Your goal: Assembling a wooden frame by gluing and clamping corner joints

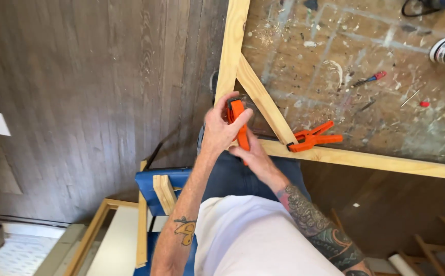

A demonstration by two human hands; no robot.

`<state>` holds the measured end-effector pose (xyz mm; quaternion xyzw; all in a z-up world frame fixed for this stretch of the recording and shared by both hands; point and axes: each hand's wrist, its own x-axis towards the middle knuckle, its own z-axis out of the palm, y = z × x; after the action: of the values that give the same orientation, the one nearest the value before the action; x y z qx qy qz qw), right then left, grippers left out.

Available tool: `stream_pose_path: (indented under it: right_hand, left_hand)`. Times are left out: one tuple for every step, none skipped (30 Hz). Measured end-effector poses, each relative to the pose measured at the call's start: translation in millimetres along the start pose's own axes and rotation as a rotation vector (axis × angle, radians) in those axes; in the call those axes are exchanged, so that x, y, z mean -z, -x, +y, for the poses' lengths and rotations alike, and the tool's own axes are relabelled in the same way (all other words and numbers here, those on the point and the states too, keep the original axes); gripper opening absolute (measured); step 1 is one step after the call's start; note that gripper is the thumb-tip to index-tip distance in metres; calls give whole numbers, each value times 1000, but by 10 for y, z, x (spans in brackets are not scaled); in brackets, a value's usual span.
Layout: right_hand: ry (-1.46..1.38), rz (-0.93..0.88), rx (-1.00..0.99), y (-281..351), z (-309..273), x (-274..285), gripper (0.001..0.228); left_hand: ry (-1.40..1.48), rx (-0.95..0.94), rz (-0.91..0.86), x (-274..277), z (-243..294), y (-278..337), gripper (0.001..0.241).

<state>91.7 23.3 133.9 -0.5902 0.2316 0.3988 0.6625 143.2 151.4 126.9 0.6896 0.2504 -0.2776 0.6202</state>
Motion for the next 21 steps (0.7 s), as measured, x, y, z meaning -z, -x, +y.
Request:
stream_pose_path:
  right_hand:
    - [-171,6,0,53,41,-104,74]
    - [-192,17,13,89,28,-237,74]
    - [-267,40,-26,111,0,-367,66]
    - [-344,72,-55,89,-45,-488,59]
    - [-367,92,-33,9,211,-517,59]
    - [-349,101,-30,-93,475,-569,60]
    - [-330,111,-29,-223,746,-646,62]
    - [-360,145,-33,-291,705,-595,62]
    - [-166,202,-32,-356,682,-562,50]
    - [25,248,-35,-435,670,-586,39]
    - [-8,273,-44,-360,558,-688,39]
    - [60,271,-51,-323,410,-665,48]
    - [127,268,-60,-282,256,-648,57]
    - [122,272,-55,-274,316,-582,57]
    - [96,291,20,-266,386,-514,64]
    - [67,311,82,-184,490,-463,74]
    - [59,316,72,-77,303,-438,74]
    - [2,240,14,30,109,-376,85]
    - [-56,163,-44,137,-85,-310,97]
    - [-50,159,-46,96,4,-306,97]
    - [6,187,-45,54,93,-302,91]
  left_hand:
    - [-65,25,9,47,80,19,65]
    - [-85,17,-6,76,121,33,65]
    - [-186,45,-46,104,171,33,61]
    - [-290,63,-95,127,234,-20,56]
    - [-314,44,-118,190,273,-31,56]
    - [-287,83,-171,258,302,-67,56]
    - [-263,123,-222,345,316,-117,55]
    - [-286,131,-262,351,165,-271,55]
    - [-192,101,-293,376,-4,-415,55]
    - [-103,74,-316,466,-181,-547,56]
    - [-129,86,-347,564,-297,-534,56]
    - [-32,56,-389,583,-389,-575,54]
    - [65,29,-431,609,-473,-615,53]
    - [59,25,-435,603,-373,-610,53]
    - [118,-59,-468,594,-281,-602,51]
    - [179,-128,-503,573,-223,-527,49]
    - [176,-117,-510,551,-131,-475,49]
    - [134,-150,-474,491,-35,-436,47]
    - [92,-183,-439,429,62,-397,45]
    - [96,-182,-433,367,104,-363,45]
    - [82,-208,-402,306,146,-330,43]
